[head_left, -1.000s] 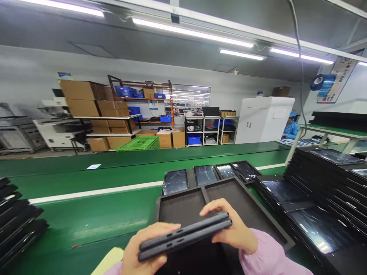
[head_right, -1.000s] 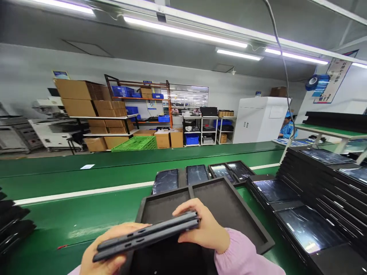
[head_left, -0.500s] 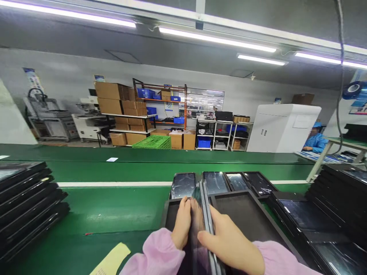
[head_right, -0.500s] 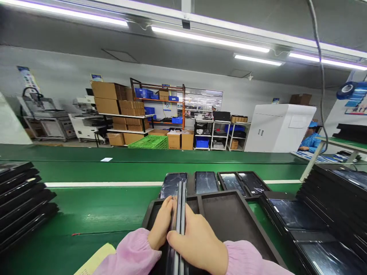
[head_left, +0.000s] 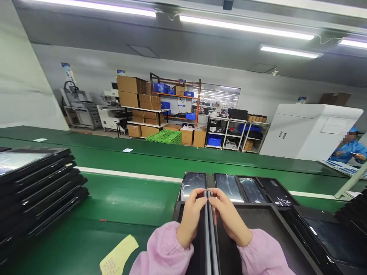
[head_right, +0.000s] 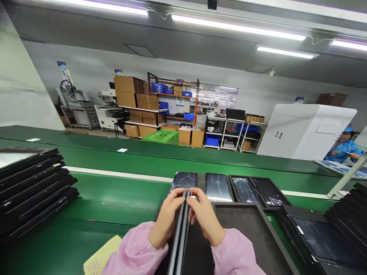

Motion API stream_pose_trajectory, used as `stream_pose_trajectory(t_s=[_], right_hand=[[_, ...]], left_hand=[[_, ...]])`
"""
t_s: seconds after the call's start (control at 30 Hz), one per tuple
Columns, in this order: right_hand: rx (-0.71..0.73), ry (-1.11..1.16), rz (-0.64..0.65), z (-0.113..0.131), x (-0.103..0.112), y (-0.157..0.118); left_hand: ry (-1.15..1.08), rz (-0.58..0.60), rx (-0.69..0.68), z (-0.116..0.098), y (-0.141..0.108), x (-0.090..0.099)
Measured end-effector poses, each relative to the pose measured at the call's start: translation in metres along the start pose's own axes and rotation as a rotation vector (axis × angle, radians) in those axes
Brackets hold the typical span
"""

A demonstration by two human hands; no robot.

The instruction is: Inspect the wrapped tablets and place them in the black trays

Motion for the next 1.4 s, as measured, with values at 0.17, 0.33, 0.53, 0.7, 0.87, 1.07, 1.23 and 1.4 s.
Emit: stream_pose_trajectory(t_s=[0.17,0.33,0.53,0.7,0.87,1.07,1.23,1.4], right_hand=[[-0.055,0.102,0.049,0.003,0.001,-0.002],[-0.077,0.151,0.057,0.004,0.002,-0.005],[-0.066,0.138,0.068,0.004,0.004,-0.006],[-0.072,0.132,0.059,0.003,0.006,-0.007],[-0.075,0.134,0.15,0.004,0.011,-0.012],[-0.067,0.111,0.16,0.007,0.013,-0.013],[-0.07,0.113,0.15,0.007,0.012,-0.013],[-0.067,0.077,0.161,0.008,0.015,-0.014]], left_hand=[[0.008,0.016,-0.003,0.002,0.004,0.0],[0.032,0.049,0.012,0.002,0.006,0.001],[0.033,0.075,0.043,-0.004,0.006,-0.001],[0.038,0.081,0.065,-0.007,0.006,-0.002],[-0.012,0.164,0.094,-0.007,0.002,0.002],[-0.03,0.203,0.094,-0.009,-0.001,0.005],[-0.042,0.208,0.097,-0.009,-0.001,0.004],[-0.043,0.241,0.08,-0.013,-0.002,0.004]])
Point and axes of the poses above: each hand's wrist, its own y-axis towards the middle knuckle, its own x-axis out of the back of the hand, z = x × y, the point moved 1 cm from there along y, towards the middle knuckle, and after that the axes turned 10 degrees about -x, right-handed, at the moved point
